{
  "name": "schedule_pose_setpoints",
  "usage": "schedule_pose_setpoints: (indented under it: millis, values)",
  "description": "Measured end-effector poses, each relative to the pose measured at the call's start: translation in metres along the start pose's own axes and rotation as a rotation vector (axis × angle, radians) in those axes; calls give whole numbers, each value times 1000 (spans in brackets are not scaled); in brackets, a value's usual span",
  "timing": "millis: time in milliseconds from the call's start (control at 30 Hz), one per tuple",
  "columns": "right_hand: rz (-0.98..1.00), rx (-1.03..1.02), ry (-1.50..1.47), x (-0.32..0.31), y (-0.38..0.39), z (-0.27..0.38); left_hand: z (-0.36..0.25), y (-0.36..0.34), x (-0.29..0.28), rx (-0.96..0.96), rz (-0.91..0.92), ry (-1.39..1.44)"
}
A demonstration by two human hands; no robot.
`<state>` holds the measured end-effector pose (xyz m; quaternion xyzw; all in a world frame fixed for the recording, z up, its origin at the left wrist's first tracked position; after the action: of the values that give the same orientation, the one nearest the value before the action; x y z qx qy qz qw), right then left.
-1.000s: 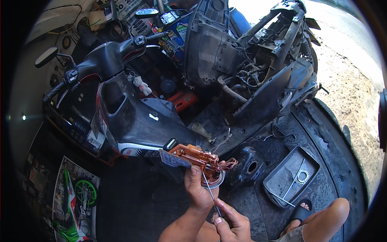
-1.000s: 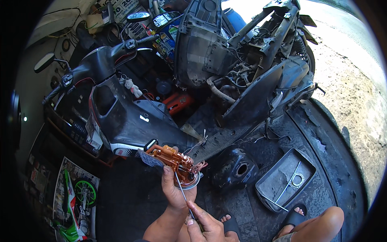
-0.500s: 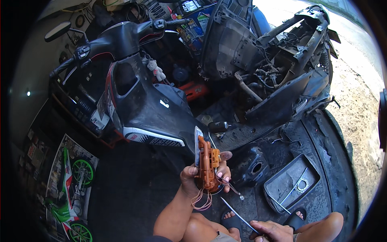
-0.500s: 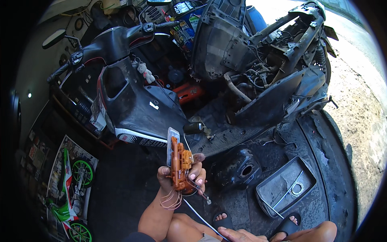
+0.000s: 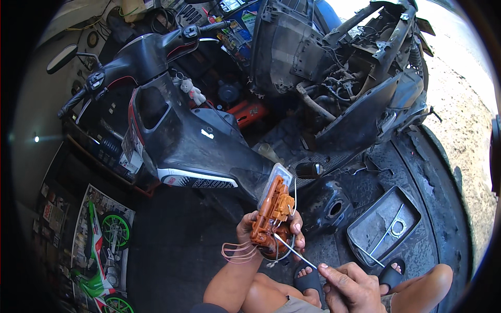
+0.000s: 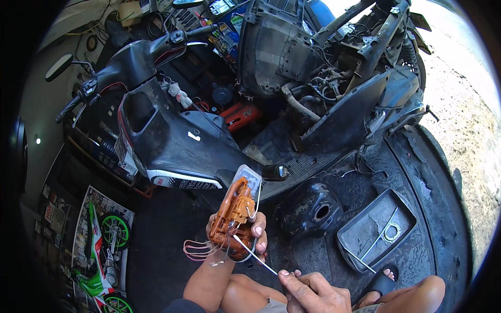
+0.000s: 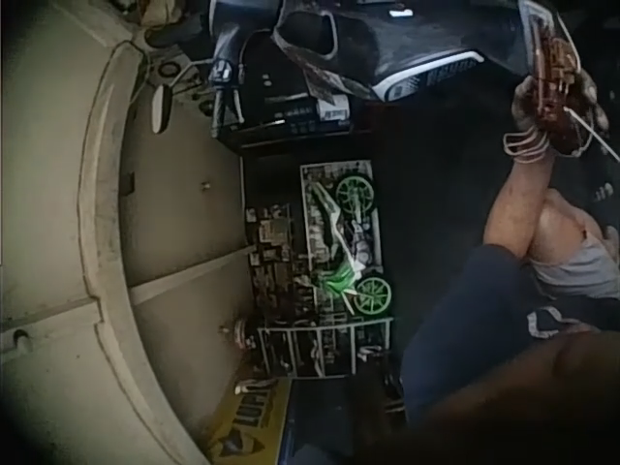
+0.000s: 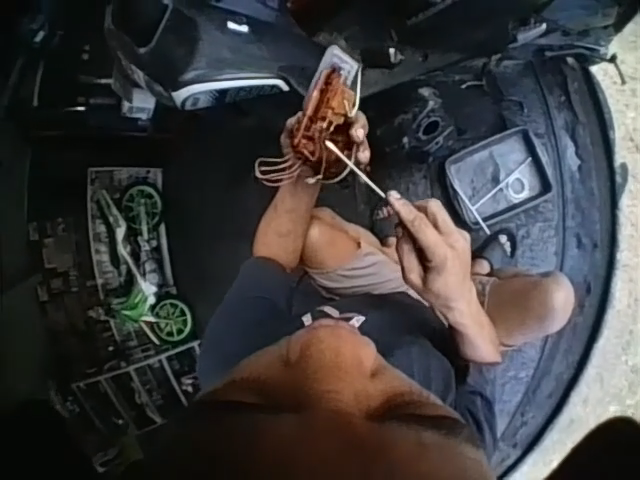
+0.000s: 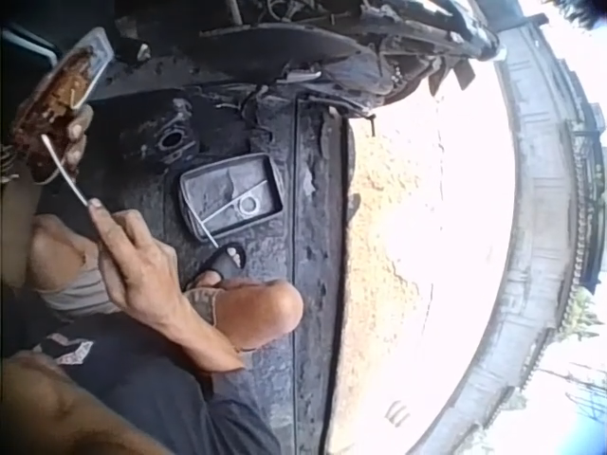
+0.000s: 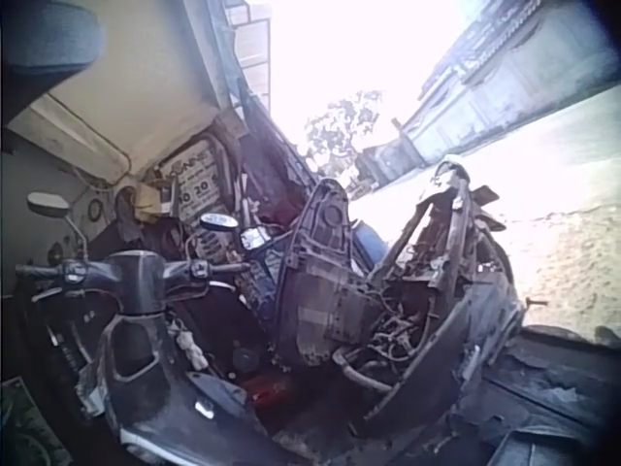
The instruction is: Removing and inspecting a motorcycle fuel pump assembly from a fuel tank.
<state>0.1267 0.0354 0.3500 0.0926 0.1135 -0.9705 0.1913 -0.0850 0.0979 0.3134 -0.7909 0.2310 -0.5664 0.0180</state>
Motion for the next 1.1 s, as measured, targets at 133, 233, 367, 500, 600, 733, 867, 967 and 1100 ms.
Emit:
schedule_pose_setpoints:
  millis: [133, 233, 367, 500, 600, 733, 867, 967, 1100]
  values:
    - [-12, -14, 46, -4, -4, 0, 4, 0, 1, -66, 8, 102]
    - [-13, -7, 69, -4, -5, -1, 8, -3, 1, -51, -8, 18]
    - [-26, 10, 70, -5, -4, -3, 10, -8, 3, -18, -114, -107]
    - [-23, 40, 70, -7, -4, -5, 12, -9, 2, -9, -73, -130]
    - [-21, 34, 67, -7, -4, -6, 11, -8, 0, -24, -20, -165]
    - [-34, 19, 44, -10, -2, -5, 10, -4, 0, -30, -78, -94]
    - [-36, 31, 71, -7, -6, -18, 7, -3, -5, -4, -53, -66]
    - [-46, 43, 93, -8, -8, -18, 12, -3, -3, -36, -130, -1]
    - [-31, 23, 26, -7, -6, -10, 11, 2, -5, -50, -133, -18]
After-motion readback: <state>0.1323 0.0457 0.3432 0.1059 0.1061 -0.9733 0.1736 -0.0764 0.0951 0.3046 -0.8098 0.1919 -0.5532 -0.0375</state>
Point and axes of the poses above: each hand's wrist, its own y-axis away from the middle knuckle, its own x-axis out of the palm, z = x × y, the point moved 6 cm from there along -y, towards the middle knuckle, and after that the axes turned 10 degrees about x, right-handed, at the moved point
